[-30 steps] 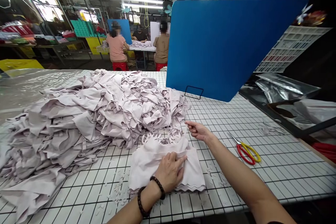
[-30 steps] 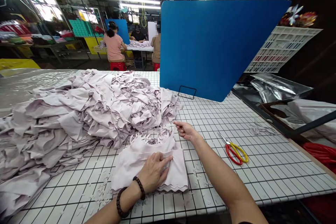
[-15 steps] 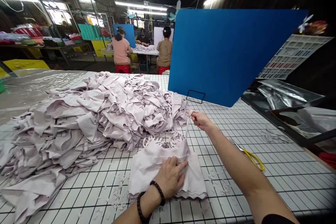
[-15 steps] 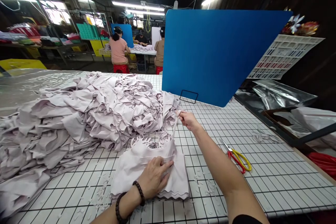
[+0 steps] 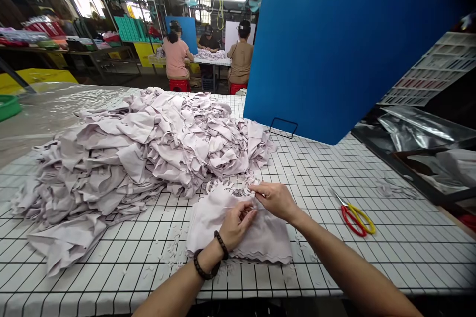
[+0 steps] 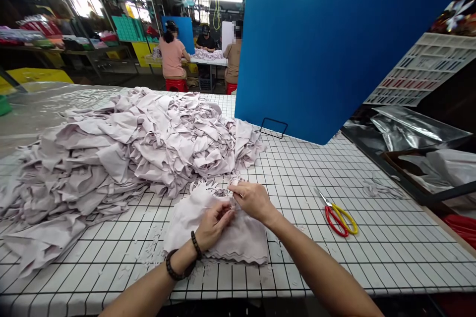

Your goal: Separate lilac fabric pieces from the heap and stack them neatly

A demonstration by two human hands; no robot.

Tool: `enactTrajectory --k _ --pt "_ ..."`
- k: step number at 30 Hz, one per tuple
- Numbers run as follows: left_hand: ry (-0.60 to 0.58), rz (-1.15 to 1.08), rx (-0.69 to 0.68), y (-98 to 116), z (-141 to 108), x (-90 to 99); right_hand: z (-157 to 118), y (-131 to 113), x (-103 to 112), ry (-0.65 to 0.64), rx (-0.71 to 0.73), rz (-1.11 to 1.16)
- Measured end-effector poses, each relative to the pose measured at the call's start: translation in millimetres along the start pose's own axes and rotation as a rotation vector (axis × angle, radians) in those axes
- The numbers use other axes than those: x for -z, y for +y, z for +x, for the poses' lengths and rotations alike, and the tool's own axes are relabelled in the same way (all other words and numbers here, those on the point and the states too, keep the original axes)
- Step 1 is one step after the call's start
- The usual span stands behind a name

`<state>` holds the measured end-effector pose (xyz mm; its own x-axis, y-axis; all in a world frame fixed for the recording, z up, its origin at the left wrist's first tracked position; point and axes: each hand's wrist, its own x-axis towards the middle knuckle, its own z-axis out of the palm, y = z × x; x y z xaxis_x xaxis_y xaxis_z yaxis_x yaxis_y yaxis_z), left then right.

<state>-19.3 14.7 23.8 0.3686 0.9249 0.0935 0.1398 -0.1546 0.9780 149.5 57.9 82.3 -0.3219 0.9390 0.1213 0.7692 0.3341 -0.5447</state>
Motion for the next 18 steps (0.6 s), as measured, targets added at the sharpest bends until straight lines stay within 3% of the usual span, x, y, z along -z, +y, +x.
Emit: enactTrajectory --k 5,9,13,18 --pt "-0.007 -0.085 0.047 -2.5 1.5 -2.3 -1.2 -2.3 -3.7 -0.003 -0.019 -0.066" --pt "0.023 -0.156 0.097 -5.2 3.2 -0.4 -6.8 -3.2 1.5 0.097 -0.21 0.165" --pt "0.027 -0.227 0.144 -6.6 5.1 2.3 -18.5 -2.4 3.3 -0.065 -0.335 0.507" --pt "0.028 -0.125 0.129 -4.8 5.3 1.6 -23.6 -4.7 -2.5 -0.197 -0.249 0.547"
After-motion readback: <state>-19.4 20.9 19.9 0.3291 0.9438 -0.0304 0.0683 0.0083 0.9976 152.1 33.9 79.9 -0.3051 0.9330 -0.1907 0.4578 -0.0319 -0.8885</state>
